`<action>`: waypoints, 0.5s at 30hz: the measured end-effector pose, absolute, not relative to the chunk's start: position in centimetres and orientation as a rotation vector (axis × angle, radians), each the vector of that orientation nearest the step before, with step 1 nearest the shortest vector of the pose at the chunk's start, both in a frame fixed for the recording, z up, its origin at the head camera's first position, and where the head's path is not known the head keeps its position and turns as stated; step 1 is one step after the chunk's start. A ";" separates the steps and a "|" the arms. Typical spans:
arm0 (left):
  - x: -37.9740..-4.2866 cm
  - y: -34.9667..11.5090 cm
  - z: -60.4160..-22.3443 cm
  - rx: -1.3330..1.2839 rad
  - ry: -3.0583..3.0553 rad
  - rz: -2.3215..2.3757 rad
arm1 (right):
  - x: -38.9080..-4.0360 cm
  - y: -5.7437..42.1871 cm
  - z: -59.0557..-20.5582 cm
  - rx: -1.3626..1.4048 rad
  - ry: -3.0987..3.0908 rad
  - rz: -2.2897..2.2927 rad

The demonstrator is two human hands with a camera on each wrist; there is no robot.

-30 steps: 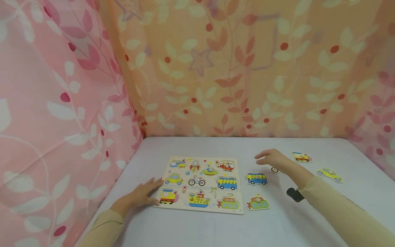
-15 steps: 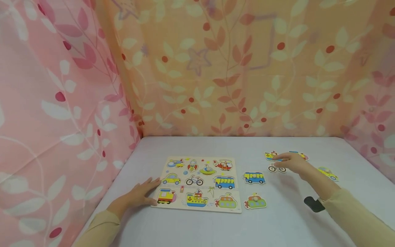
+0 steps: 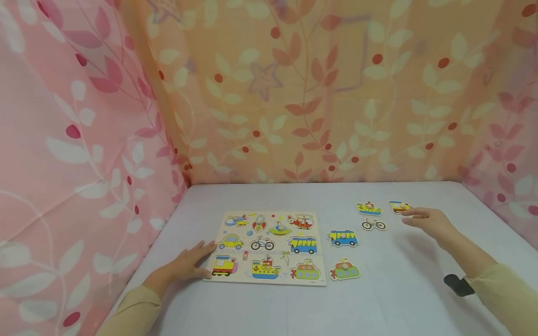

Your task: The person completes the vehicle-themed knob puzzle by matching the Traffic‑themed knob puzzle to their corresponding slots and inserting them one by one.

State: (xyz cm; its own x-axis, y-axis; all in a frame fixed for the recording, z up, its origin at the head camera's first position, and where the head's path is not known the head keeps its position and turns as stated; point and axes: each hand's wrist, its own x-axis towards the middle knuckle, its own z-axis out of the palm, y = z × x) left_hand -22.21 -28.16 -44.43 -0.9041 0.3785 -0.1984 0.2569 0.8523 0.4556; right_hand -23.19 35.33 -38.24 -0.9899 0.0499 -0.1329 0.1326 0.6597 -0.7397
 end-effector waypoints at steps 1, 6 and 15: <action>-22.2 -28.2 -44.5 0.481 2.748 0.622 | -23.2 35.7 -38.4 0.166 2.773 -1.257; -22.0 -28.4 -44.7 0.484 2.739 0.646 | -22.9 36.8 -38.8 0.148 2.796 -1.264; -21.6 -28.2 -44.5 0.491 2.740 0.652 | -22.8 39.3 -39.2 0.139 2.805 -1.194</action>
State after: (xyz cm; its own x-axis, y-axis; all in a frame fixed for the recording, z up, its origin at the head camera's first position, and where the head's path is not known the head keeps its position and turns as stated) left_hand -21.59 -28.21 -44.50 -0.9025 0.3864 -0.1903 0.2593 0.8403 0.4761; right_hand -22.82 39.34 -39.25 -0.9919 0.0483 -0.1179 0.1184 0.6905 -0.7136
